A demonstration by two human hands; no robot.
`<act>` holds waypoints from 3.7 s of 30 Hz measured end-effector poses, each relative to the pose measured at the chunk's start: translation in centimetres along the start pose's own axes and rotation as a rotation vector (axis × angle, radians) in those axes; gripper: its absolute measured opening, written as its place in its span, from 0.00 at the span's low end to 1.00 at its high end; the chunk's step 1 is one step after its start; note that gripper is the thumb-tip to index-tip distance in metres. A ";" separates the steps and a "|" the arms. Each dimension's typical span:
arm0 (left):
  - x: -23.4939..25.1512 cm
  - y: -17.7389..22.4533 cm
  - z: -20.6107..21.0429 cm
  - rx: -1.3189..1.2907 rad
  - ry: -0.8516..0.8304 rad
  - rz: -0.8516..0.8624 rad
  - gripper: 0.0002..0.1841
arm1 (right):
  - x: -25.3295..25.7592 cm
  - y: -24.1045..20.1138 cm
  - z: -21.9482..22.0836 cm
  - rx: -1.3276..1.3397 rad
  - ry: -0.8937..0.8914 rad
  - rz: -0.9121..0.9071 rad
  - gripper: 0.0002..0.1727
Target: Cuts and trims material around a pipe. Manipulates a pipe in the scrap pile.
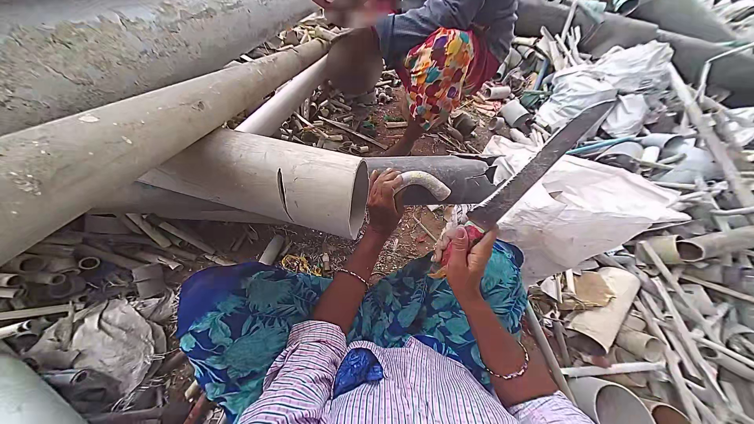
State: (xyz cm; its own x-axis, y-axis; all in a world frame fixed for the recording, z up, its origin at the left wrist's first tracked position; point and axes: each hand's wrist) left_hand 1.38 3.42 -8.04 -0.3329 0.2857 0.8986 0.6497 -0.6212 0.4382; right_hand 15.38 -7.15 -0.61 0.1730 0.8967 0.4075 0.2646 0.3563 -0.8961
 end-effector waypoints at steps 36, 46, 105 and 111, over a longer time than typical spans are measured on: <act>2.2 2.9 -0.4 -0.170 -0.028 -0.140 0.24 | 6.3 1.6 -1.5 -0.259 0.193 -0.047 0.31; 8.6 6.2 -5.6 -0.243 -0.722 -0.762 0.13 | 12.4 3.0 0.0 -0.041 0.010 -0.307 0.31; 9.4 9.8 -5.5 0.253 -0.748 -0.251 0.29 | 2.8 -0.4 -5.3 -0.650 -0.112 -0.461 0.21; 7.0 6.2 -3.9 0.444 -0.716 -0.268 0.32 | 4.5 -1.0 -3.0 -0.659 -0.161 -0.383 0.20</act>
State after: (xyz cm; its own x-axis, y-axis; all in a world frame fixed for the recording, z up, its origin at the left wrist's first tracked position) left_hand 0.43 -1.25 0.87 -0.1009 0.8619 0.4970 0.8664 -0.1694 0.4697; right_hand 18.74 -4.31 2.66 -0.1708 0.7878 0.5918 0.7963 0.4641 -0.3880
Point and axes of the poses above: each hand's wrist, its own x-axis towards the middle knuckle, its own z-axis out of the palm, y = z × x, and after that the axes turned 13 degrees about y, right-handed
